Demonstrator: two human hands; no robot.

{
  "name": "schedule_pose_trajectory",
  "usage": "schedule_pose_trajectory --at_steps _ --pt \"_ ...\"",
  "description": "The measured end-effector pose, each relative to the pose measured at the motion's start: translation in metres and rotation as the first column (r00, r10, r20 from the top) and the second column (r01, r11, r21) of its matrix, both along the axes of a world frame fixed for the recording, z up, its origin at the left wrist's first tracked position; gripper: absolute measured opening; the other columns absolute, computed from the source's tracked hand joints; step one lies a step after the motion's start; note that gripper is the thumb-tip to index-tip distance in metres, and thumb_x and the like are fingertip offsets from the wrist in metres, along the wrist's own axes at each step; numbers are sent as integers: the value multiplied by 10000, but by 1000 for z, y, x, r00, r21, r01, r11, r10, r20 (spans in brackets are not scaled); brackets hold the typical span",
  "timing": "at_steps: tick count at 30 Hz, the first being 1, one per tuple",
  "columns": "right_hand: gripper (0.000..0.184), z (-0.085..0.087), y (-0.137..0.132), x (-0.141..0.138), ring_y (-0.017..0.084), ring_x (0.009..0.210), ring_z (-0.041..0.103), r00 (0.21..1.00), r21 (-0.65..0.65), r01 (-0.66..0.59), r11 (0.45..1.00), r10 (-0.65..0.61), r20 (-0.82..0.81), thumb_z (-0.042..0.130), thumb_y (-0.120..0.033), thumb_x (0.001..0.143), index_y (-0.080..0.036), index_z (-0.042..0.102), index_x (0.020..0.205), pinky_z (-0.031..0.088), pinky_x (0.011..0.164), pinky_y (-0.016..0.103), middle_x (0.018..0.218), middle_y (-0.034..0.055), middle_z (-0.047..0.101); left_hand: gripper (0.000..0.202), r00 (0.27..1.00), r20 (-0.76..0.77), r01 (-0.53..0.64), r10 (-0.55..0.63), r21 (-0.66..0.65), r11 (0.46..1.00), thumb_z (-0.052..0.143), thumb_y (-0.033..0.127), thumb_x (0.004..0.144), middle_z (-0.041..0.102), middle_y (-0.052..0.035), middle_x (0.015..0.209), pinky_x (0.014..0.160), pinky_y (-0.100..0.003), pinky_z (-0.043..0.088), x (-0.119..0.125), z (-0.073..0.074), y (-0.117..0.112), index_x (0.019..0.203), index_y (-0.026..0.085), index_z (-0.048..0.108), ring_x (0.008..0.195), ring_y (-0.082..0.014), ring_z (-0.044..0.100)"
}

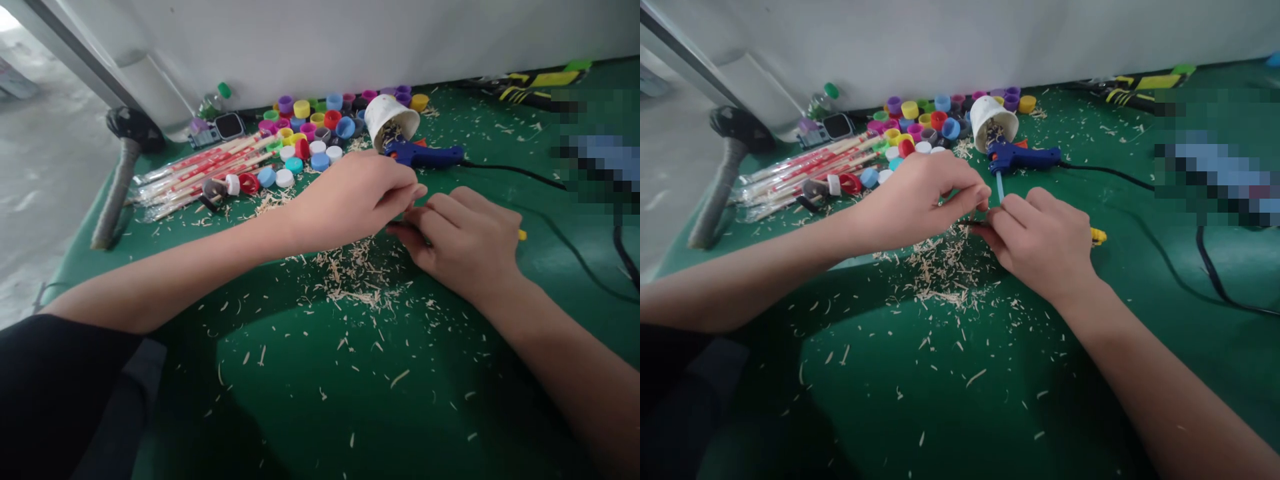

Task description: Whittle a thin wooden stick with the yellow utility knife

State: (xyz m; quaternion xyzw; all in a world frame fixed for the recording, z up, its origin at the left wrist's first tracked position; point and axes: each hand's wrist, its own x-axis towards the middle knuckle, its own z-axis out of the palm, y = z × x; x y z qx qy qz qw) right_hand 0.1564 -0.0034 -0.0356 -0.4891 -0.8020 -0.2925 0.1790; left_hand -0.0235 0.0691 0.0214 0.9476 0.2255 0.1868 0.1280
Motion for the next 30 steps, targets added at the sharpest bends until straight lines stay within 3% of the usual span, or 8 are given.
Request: schedule_pose_trajectory --at_steps 5,12,19,26,30 --pt "279 -2 -1 -1 163 648 439 997 -112 -51 992 58 58 483 -397 930 -192 647 835 195 532 310 733 36 624 378 1000 -13 -2 3 24 1000 378 250 960 691 -45 762 693 -320 454 1 -1 -2 771 152 690 766 -161 611" --pt "374 2 -4 -1 159 578 379 999 32 35 999 -35 4 517 -416 908 -200 557 606 193 508 315 569 35 515 385 1000 -11 -14 14 11 1000 378 256 965 685 -40 743 709 -317 466 1 -1 -1 741 156 674 764 -163 623" --pt "312 0 -2 -1 167 653 448 999 -139 -25 990 29 33 465 -404 937 -198 639 781 192 526 309 725 41 627 389 1000 5 7 -7 19 1000 365 248 961 692 -38 761 675 -308 446 1 -1 -1 752 156 680 763 -165 628" --pt "360 0 -4 -1 162 606 386 999 -10 45 999 -45 -4 498 -426 917 -190 580 657 180 527 317 597 39 527 393 1000 -2 -11 11 13 1000 360 271 965 692 -34 762 677 -300 454 0 0 0 755 165 675 775 -162 633" --pt "301 -2 -2 2 178 668 448 1000 -96 21 995 -22 -6 494 -409 919 -206 618 736 191 539 321 678 40 597 395 999 -31 -26 26 13 1000 350 275 967 688 -23 763 690 -300 465 1 0 -2 754 179 669 791 -163 638"
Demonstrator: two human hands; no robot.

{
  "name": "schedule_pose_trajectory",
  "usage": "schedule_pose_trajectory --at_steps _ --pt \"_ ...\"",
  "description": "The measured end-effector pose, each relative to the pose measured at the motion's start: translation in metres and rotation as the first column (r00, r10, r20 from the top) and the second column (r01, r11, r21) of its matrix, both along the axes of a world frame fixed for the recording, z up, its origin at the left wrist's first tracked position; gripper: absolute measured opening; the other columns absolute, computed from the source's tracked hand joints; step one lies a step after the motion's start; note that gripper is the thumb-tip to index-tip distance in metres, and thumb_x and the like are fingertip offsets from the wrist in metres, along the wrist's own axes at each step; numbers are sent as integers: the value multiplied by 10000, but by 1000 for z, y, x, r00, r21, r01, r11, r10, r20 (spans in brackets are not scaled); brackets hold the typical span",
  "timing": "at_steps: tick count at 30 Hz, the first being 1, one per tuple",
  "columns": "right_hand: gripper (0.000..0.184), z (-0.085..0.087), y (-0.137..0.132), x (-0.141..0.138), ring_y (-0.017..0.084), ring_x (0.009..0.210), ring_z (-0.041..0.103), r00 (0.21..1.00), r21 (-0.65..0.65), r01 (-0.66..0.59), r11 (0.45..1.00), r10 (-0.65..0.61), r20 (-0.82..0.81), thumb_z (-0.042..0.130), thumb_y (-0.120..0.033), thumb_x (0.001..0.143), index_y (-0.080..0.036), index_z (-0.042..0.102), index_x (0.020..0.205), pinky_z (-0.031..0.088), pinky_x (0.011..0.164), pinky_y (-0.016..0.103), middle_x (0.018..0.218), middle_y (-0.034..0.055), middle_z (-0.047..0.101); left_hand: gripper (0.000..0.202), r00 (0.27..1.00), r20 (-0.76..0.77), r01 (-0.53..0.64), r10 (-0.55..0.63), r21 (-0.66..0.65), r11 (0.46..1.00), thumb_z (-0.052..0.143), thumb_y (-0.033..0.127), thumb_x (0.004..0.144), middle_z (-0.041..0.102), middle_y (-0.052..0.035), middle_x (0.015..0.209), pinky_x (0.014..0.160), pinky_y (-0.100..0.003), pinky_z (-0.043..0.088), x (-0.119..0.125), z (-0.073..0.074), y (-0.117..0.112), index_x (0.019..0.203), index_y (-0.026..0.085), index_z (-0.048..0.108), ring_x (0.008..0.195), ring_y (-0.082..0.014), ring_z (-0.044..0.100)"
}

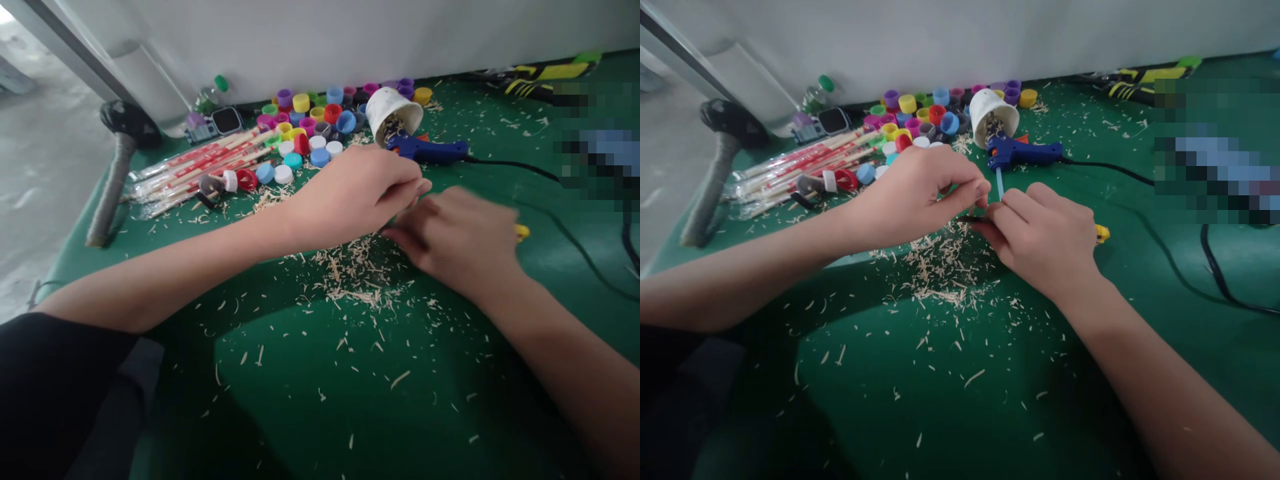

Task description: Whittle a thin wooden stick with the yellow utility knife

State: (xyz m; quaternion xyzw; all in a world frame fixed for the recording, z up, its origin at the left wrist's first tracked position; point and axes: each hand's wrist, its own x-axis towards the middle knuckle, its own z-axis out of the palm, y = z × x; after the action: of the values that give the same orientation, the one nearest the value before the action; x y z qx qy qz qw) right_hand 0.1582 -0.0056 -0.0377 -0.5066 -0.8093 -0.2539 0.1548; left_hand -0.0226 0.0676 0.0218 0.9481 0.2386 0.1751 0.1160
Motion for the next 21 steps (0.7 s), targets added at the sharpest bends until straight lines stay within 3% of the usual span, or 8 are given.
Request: schedule_pose_trajectory --at_steps 4,9,13,15,17,19,21 --pt "276 0 0 0 174 679 472 997 -67 -70 995 73 38 474 -392 932 -203 645 826 207 536 315 760 42 638 384 1000 1 10 -10 -3 1000 357 259 961 686 -44 761 700 -310 474 1 0 -1 756 172 670 784 -169 635" --pt "341 1 -2 0 171 607 416 999 89 32 996 -29 -32 497 -437 915 -207 598 684 219 530 326 630 48 549 393 1000 14 8 -8 2 1000 352 271 964 674 -39 736 720 -331 481 2 -2 1 737 166 655 774 -177 638" --pt "304 1 0 2 170 599 398 998 186 -31 982 39 -39 550 -397 891 -209 566 653 234 524 318 602 34 521 389 1000 9 -14 14 1 1000 354 277 964 655 -21 719 702 -306 477 2 -1 0 720 170 639 780 -173 648" --pt "284 1 2 1 172 615 413 995 157 -67 985 77 -59 556 -379 889 -203 573 666 233 526 315 608 34 531 390 1000 12 -7 7 -4 1000 358 267 962 656 -30 720 698 -304 475 2 -1 -1 716 162 643 776 -173 647" --pt "272 1 2 0 173 642 436 995 43 -92 995 93 -39 521 -374 909 -200 603 718 223 530 313 657 37 573 389 999 29 17 -17 -8 1000 364 247 957 665 -43 723 710 -308 475 2 0 -2 713 154 652 774 -170 641" --pt "285 1 1 -1 171 655 446 996 -52 -84 995 85 8 471 -388 932 -203 630 785 209 530 315 715 37 606 380 998 41 39 -39 -6 999 376 237 953 675 -51 729 728 -316 477 2 -1 -2 714 154 659 778 -169 635" --pt "319 1 0 -1 172 648 442 999 -61 -44 997 45 15 442 -417 942 -204 632 799 203 531 320 710 40 598 378 998 47 35 -35 0 999 379 256 956 679 -48 734 721 -320 474 2 -1 -1 724 161 661 780 -170 632"
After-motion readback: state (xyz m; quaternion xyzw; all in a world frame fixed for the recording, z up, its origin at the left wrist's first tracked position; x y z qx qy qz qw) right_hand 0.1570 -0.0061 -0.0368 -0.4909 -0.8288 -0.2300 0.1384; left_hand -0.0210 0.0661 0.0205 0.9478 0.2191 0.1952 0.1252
